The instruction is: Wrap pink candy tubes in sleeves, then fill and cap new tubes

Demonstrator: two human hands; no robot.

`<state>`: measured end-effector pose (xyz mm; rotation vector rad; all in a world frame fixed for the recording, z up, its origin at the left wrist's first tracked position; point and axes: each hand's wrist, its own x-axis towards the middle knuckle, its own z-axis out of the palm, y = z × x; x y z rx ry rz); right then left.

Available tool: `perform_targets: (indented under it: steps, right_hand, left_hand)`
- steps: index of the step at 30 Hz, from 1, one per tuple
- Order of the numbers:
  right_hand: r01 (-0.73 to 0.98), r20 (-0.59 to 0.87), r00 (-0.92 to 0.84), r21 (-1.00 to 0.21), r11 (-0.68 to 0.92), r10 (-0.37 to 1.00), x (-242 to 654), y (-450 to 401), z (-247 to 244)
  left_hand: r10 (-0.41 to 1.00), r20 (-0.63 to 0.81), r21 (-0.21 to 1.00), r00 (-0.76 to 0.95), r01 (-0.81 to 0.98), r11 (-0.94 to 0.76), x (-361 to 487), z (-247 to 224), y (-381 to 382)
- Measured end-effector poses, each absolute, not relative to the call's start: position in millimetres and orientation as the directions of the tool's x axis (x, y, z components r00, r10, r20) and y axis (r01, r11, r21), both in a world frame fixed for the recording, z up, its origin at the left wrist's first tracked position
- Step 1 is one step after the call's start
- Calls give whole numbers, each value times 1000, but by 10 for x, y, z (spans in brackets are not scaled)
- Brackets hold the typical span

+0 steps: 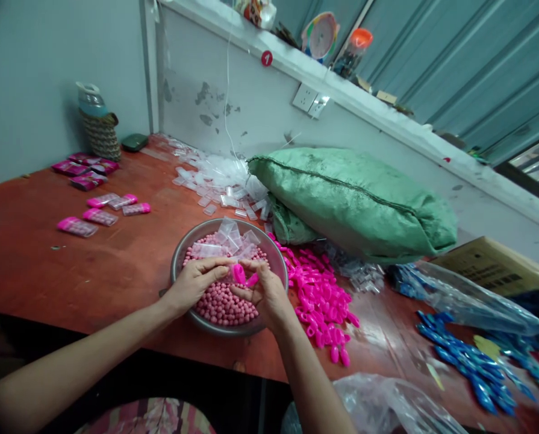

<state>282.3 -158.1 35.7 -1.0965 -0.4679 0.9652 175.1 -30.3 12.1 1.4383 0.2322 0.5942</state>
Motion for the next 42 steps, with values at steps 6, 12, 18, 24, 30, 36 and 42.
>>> perform_targets:
  steps: [6,12,18,24,30,36,42]
  right_hand:
    - [-542,-130,413,-830,129,901,2713,-1588,280]
    - [-614,-195,387,-784,94,901,2615,-1499,270]
    - [-644,-231,459,-752,142,858,2539,-1394,289]
    - [-602,-243,570,-773,198,785,2464,-1247,213]
    - [-585,-287,415,-811,13,863,2603,-1266,272]
    - [-444,-224,480,-896,15,849,2896,-1438,405]
    - [78,-135,633,-969,-235,762,3018,-1559,384]
  left_hand:
    - [563,180,958,806,-274,86,1727,121,-298]
    - [530,211,954,821,-292,72,1707,144,-367]
    - [594,230,953,771,-303,25,1695,127,-385]
    - [633,294,948,716,-303,-98,1694,101,-390]
    - [642,169,969,748,-246,31,1717,135,-362]
    - [651,163,956,742,-281,81,1769,109,-348]
    - [729,161,955,665,-292,56,1693,212,-213]
